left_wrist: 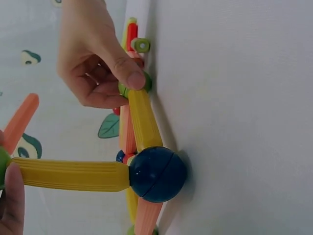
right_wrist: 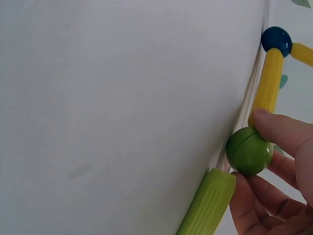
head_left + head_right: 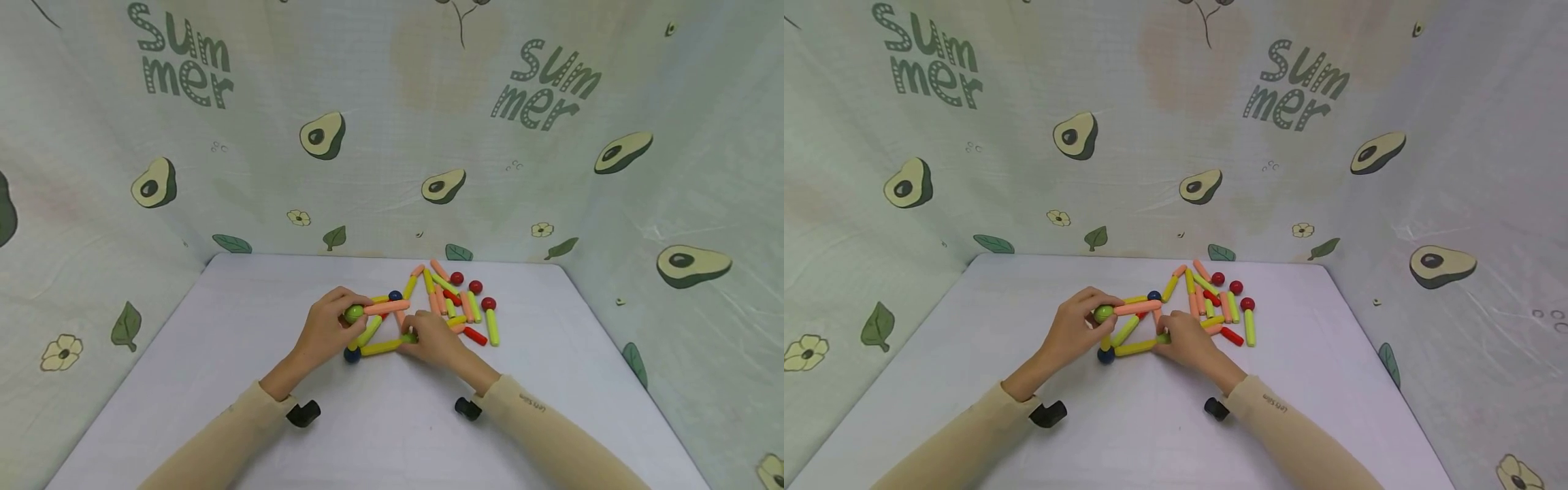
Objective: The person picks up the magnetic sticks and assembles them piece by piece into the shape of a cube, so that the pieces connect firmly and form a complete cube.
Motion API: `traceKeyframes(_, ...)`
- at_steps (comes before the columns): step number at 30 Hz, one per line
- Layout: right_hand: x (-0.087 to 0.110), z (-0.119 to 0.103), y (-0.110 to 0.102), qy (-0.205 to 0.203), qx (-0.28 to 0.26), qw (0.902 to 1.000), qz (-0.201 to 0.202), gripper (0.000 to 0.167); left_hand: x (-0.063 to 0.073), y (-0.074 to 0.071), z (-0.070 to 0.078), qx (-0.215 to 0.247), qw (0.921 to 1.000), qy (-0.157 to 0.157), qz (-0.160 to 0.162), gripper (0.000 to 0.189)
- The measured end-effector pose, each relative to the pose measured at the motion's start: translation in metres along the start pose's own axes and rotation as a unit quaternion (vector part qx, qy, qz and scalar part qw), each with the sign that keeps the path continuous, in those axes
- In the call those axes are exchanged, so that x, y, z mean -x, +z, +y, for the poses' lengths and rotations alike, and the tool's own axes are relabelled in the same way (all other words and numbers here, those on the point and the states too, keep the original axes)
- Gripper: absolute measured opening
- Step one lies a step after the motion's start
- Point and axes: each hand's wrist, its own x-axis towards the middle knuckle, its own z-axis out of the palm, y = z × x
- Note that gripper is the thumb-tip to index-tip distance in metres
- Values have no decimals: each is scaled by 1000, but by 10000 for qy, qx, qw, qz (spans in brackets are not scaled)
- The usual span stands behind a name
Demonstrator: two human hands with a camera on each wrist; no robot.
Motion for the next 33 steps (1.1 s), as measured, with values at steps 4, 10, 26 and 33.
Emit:
traceKeyframes(4,0,-2,2,67,-23,10000,47,24,0,-1,0,36,10000,-4,-27,23)
traceKeyframes(10,1,-3,2,190,-113,9998,4,24,1,-1,-3,60,9999,-46,115,19)
traceKeyframes(26,-5,-2,-27,-279,-1605,9851,559,34,0,-4,-5,278,9996,30,82,22)
traceKeyframes(33,-6,-3,-33,-345,-1726,9807,855,23,-1,-4,-4,250,9997,25,19,20)
